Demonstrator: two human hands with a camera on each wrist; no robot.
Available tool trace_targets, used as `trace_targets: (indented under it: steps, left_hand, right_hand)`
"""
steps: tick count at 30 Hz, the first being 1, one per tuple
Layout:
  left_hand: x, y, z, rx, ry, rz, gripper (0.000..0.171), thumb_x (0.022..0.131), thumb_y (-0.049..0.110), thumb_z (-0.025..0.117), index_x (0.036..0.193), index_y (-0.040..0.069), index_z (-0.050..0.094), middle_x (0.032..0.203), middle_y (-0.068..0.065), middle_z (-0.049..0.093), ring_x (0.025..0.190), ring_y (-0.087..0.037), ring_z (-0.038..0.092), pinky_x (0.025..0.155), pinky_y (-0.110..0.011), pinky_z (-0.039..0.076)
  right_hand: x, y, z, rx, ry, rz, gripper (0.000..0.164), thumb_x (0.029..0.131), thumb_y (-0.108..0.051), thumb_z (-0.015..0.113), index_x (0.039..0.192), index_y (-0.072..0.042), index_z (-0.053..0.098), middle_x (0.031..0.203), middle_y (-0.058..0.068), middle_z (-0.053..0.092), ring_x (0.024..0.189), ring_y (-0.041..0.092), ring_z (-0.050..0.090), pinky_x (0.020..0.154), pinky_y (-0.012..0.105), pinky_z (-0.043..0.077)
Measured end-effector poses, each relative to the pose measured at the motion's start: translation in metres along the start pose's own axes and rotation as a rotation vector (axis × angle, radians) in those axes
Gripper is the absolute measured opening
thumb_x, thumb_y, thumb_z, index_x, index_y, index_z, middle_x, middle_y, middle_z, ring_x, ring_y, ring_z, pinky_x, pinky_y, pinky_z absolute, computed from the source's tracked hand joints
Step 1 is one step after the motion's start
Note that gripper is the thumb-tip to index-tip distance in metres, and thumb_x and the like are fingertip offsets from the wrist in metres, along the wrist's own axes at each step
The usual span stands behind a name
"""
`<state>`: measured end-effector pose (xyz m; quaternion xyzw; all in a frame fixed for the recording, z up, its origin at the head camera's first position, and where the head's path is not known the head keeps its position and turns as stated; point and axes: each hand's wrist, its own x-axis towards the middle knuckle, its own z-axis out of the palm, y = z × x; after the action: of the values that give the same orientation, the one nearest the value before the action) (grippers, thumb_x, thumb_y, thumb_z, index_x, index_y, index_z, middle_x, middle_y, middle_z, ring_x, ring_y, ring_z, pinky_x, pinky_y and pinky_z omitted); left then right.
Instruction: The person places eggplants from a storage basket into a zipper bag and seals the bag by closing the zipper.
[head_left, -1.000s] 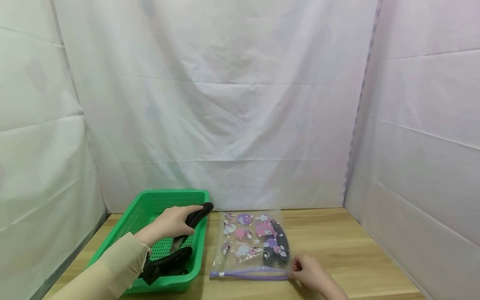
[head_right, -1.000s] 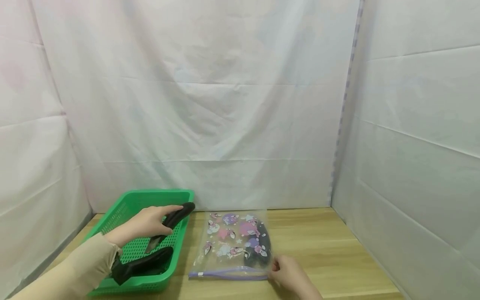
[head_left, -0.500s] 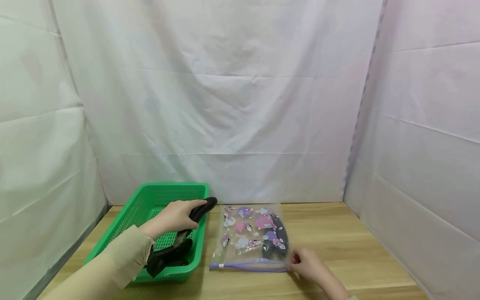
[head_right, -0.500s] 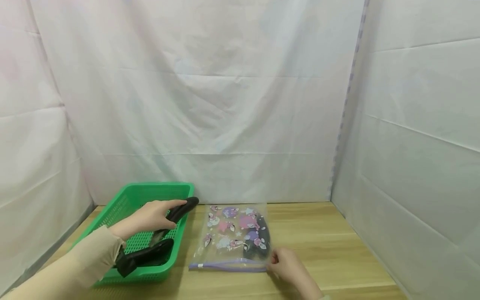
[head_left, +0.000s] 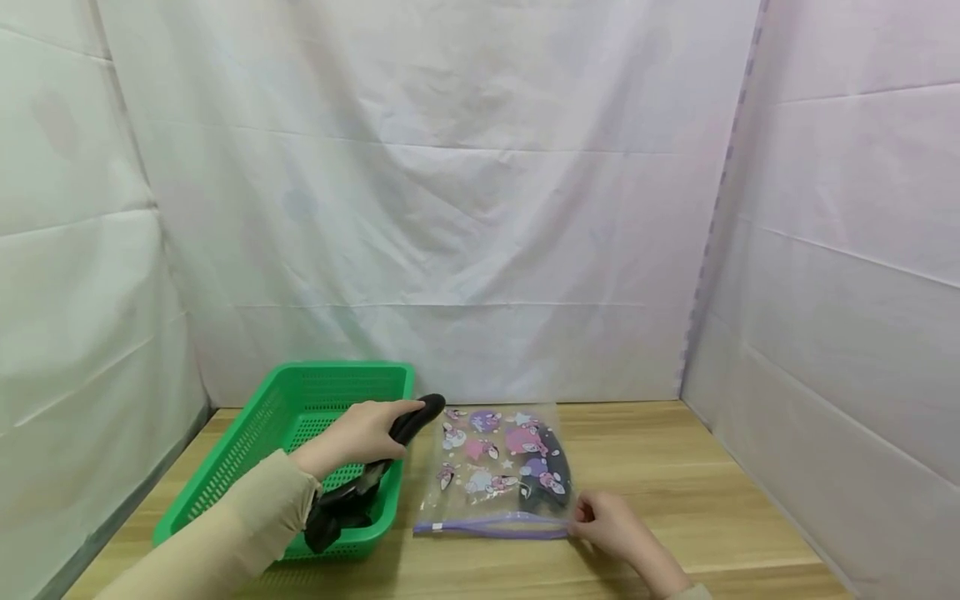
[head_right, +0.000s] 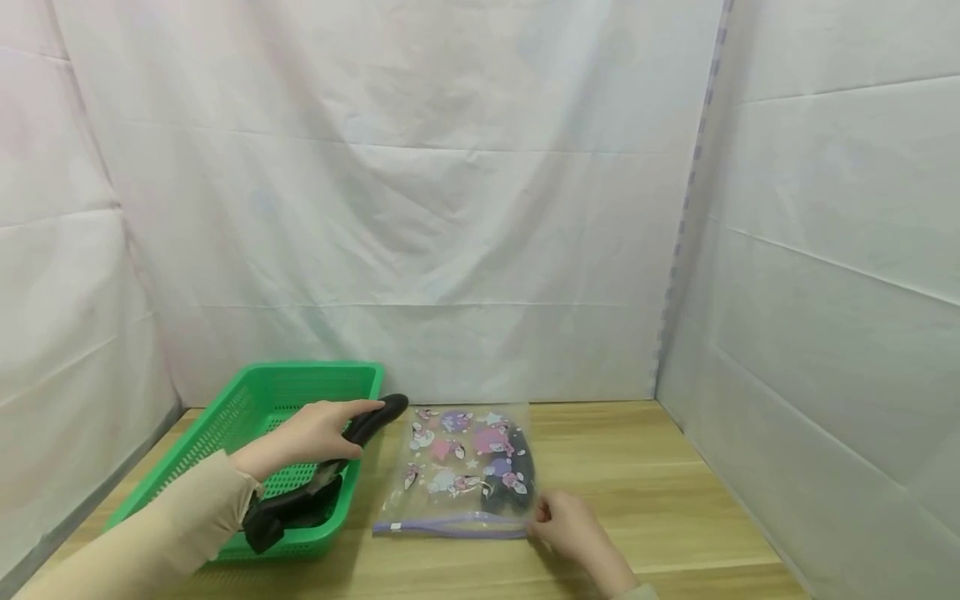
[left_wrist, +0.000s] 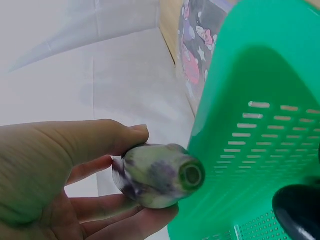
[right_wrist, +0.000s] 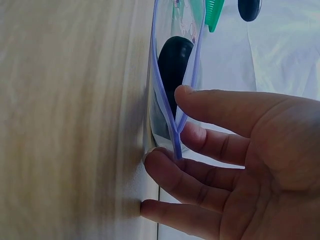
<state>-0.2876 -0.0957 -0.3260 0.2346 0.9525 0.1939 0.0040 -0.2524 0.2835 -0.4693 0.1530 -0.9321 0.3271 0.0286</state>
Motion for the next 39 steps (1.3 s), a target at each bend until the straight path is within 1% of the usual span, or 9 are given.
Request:
trace_targets:
  steps: [7,12,20,26,32,34,39]
  left_hand:
    - [0.003,0.01,0.005,0.005,-0.004,0.001,0.067,0.08,0.012,0.076,0.143,0.015,0.05,0.109,-0.009,0.064,0.063,-0.014,0.051,0.054,-0.033,0.041]
    - [0.006,0.014,0.007,-0.003,-0.001,0.021,0.067,0.08,0.013,0.077,0.142,0.014,0.051,0.102,-0.006,0.065,0.065,-0.014,0.052,0.055,-0.034,0.042]
    - [0.007,0.016,0.016,-0.013,-0.015,0.072,0.067,0.08,0.011,0.076,0.142,0.012,0.051,0.108,-0.009,0.066,0.064,-0.015,0.051,0.056,-0.034,0.041]
    - [0.007,0.019,0.021,-0.014,-0.012,0.094,0.066,0.079,0.011,0.077,0.14,0.012,0.052,0.113,-0.012,0.064,0.073,-0.017,0.054,0.058,-0.035,0.044]
    - [0.01,0.022,0.026,0.002,-0.006,0.139,0.066,0.079,0.013,0.077,0.14,0.011,0.053,0.121,-0.013,0.063,0.077,-0.018,0.057,0.061,-0.036,0.045]
    - [0.011,0.023,0.029,0.003,-0.01,0.146,0.066,0.078,0.014,0.078,0.139,0.011,0.054,0.121,-0.012,0.063,0.076,-0.017,0.057,0.061,-0.035,0.045]
    - [0.012,0.026,0.036,-0.016,-0.051,0.142,0.067,0.079,0.016,0.077,0.14,0.013,0.052,0.116,-0.011,0.065,0.069,-0.014,0.054,0.057,-0.034,0.043]
  right_hand:
    - [-0.001,0.001,0.001,0.004,0.003,-0.004,0.023,0.074,-0.011,0.078,0.07,-0.011,0.055,0.064,-0.005,0.051,0.055,0.009,0.046,0.051,0.026,0.041]
    - [0.002,0.001,0.0,-0.009,0.007,-0.014,0.024,0.074,-0.012,0.078,0.07,-0.011,0.055,0.064,-0.006,0.051,0.055,0.009,0.046,0.052,0.026,0.04]
    - [0.001,0.003,0.002,0.017,-0.006,0.005,0.023,0.074,-0.011,0.078,0.071,-0.011,0.055,0.066,-0.005,0.051,0.057,0.01,0.046,0.051,0.025,0.041]
    - [0.001,0.002,0.002,0.009,-0.003,-0.015,0.023,0.074,-0.011,0.078,0.07,-0.011,0.055,0.064,-0.005,0.05,0.054,0.009,0.045,0.049,0.025,0.04]
    - [0.001,0.0,0.001,0.001,0.012,-0.024,0.024,0.074,-0.01,0.077,0.069,-0.012,0.054,0.063,-0.005,0.049,0.054,0.008,0.044,0.05,0.025,0.039]
    - [0.001,0.0,0.002,-0.003,0.014,-0.025,0.023,0.074,-0.01,0.077,0.069,-0.012,0.054,0.063,-0.006,0.049,0.055,0.008,0.044,0.05,0.025,0.039]
    - [0.001,0.002,0.003,0.001,0.006,-0.025,0.023,0.074,-0.009,0.076,0.07,-0.011,0.054,0.064,-0.006,0.049,0.055,0.008,0.044,0.05,0.025,0.039]
